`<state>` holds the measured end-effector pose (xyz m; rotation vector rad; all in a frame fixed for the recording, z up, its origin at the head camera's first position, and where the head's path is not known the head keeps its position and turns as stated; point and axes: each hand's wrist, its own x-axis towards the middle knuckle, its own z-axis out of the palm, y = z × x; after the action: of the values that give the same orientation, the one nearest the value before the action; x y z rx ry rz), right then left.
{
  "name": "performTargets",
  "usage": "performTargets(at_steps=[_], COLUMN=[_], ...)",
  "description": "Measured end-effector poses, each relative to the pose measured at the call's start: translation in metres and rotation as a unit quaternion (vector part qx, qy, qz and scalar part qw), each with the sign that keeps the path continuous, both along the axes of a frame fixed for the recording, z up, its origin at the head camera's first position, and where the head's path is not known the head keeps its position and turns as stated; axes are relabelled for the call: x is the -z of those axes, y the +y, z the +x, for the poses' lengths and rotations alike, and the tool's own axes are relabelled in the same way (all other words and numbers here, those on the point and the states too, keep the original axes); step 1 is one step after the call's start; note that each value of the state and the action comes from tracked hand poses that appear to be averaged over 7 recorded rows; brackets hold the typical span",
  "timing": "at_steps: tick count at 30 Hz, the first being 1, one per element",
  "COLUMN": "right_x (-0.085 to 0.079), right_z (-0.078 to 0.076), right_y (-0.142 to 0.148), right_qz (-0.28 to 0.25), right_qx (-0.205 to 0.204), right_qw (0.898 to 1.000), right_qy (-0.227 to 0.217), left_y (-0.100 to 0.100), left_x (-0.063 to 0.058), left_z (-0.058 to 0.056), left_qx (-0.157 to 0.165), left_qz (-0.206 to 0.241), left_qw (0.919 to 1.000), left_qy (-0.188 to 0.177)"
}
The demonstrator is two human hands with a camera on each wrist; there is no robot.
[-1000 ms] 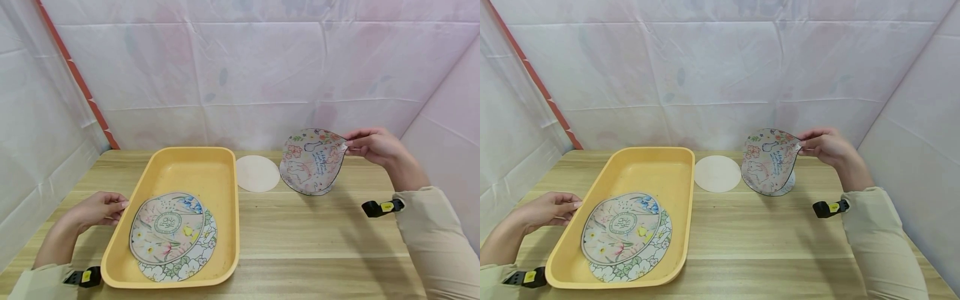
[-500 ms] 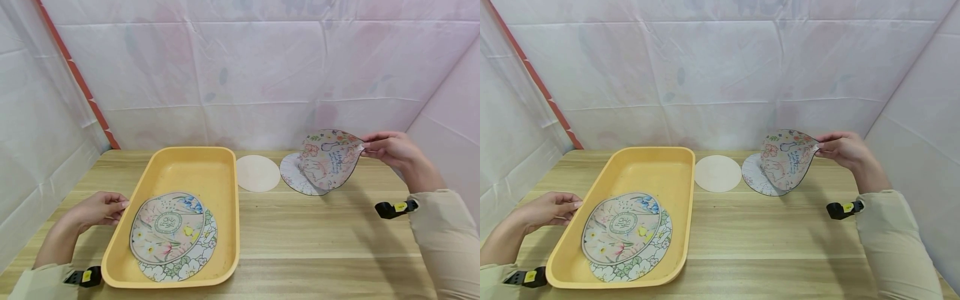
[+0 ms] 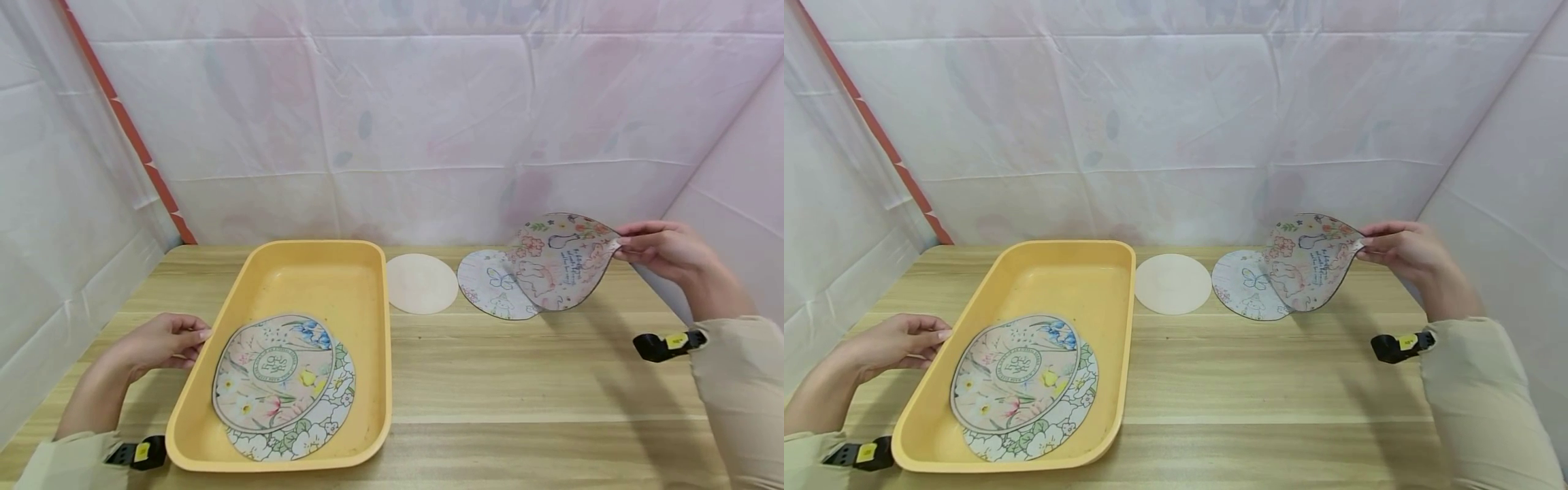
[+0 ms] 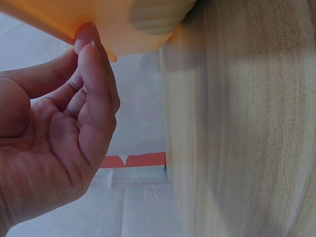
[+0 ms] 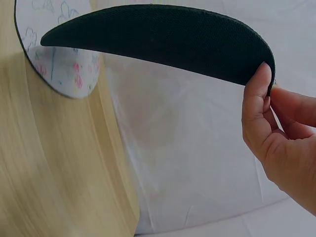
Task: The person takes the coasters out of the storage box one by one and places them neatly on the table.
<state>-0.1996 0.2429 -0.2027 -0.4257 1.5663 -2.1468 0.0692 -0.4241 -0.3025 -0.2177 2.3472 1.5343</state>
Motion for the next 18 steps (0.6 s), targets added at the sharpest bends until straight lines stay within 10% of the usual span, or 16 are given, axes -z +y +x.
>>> performTargets(at_steps=[18], right_x=[0.007], right_z=[-0.002], right_y=[0.000], right_qz=[-0.043], right_qx=[0.027], right_qw=[0.998], right_qy=[-0.026], left_y=[0.005], left_x=[-0.014], left_z=[0.075], left_qx=[-0.058], left_qz=[-0.012], left_qw=[0.9982], left_qy=[-0.006])
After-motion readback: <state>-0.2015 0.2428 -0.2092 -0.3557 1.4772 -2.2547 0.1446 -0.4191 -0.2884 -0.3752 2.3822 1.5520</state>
